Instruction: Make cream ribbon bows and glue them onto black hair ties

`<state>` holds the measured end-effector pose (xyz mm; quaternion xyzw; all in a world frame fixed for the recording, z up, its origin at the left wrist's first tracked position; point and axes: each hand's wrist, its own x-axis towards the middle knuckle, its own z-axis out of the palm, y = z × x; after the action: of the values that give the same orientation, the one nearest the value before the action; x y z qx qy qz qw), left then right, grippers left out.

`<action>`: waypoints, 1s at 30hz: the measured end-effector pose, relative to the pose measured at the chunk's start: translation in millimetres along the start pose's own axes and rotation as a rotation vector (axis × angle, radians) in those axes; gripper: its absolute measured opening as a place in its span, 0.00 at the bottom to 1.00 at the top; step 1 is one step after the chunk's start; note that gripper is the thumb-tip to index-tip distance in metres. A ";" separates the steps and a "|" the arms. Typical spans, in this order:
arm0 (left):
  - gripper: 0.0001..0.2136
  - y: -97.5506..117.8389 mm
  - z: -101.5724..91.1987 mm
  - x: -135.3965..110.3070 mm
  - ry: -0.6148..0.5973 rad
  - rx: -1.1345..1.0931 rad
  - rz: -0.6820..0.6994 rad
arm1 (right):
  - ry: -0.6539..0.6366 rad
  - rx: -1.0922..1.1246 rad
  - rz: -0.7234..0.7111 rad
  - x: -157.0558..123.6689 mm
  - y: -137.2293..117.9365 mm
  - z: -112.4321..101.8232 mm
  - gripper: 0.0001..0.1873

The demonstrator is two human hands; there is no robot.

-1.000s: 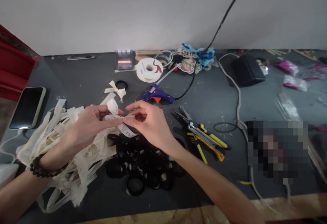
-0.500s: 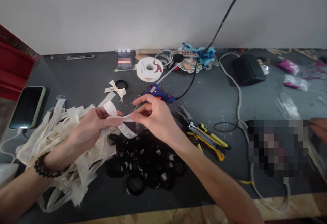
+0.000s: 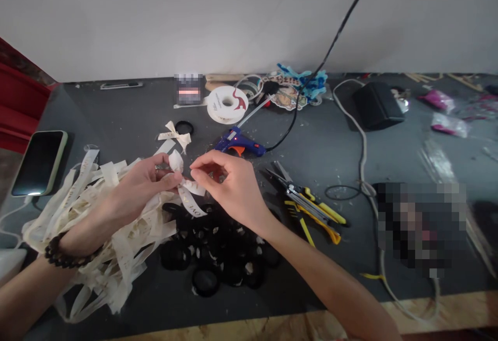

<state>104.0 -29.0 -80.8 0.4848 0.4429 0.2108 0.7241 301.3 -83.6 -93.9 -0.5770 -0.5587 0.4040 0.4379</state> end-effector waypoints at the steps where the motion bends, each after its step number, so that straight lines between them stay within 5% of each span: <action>1: 0.15 -0.2 -0.1 0.1 0.002 0.008 0.001 | 0.001 0.000 0.003 -0.3 0.2 0.8 0.03; 10: 0.11 0.0 -3.1 0.6 -0.044 0.044 0.039 | 0.052 0.096 0.086 0.8 -1.1 -0.5 0.13; 30: 0.11 1.8 -5.7 -0.9 -0.081 0.115 0.039 | -0.030 0.241 0.127 1.0 2.1 2.8 0.17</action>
<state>99.0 -26.0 -79.6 0.5422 0.4153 0.1793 0.7081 299.2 -82.5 -96.7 -0.5481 -0.4751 0.5037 0.4692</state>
